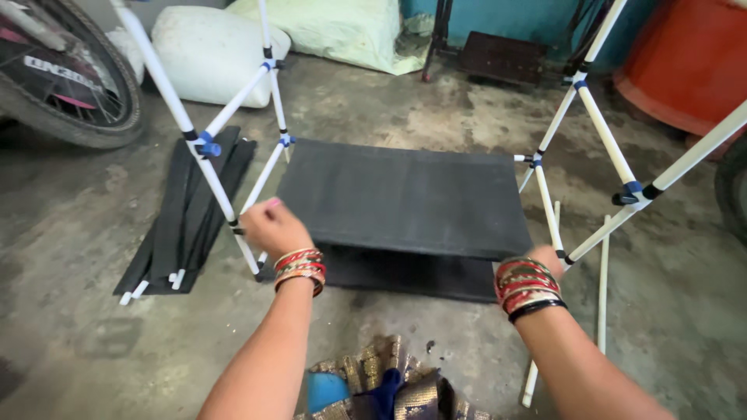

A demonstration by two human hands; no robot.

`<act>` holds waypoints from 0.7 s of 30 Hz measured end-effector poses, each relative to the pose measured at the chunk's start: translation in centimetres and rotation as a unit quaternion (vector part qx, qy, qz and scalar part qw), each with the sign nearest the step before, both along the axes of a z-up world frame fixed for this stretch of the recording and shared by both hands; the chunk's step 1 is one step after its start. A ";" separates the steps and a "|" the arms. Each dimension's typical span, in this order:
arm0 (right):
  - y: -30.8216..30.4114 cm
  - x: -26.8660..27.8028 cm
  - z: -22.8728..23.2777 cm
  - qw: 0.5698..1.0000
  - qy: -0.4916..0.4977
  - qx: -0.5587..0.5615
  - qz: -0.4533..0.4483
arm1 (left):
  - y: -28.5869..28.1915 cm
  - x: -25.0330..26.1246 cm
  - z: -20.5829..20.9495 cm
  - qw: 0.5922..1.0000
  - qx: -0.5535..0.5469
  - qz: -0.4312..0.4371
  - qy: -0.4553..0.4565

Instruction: The person assembles a small folding table by attaching black fabric panels to a white tubular frame. They insert rods into the fabric sleeves and secure the panels to the frame, repeating the process for multiple sections.

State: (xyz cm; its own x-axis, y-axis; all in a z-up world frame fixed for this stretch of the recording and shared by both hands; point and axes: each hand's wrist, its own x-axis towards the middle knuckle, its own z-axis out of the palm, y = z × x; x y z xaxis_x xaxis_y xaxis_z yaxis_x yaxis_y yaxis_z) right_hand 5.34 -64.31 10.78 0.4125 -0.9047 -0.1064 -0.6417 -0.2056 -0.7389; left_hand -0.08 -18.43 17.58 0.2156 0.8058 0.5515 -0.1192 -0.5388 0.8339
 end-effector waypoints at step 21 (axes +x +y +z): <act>-6.5 19.9 5.0 0.973 0.080 -0.049 0.210 | 11.6 18.7 1.3 0.880 0.041 -0.169 0.443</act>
State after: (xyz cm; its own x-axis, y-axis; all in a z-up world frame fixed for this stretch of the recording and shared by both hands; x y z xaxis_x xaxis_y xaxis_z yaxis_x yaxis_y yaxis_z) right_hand 25.24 -70.81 15.77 0.7338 -0.6685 -0.1215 -0.5906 -0.5392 -0.6004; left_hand 18.67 -6.81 18.87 0.8092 0.5789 0.1006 0.3930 -0.6605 0.6398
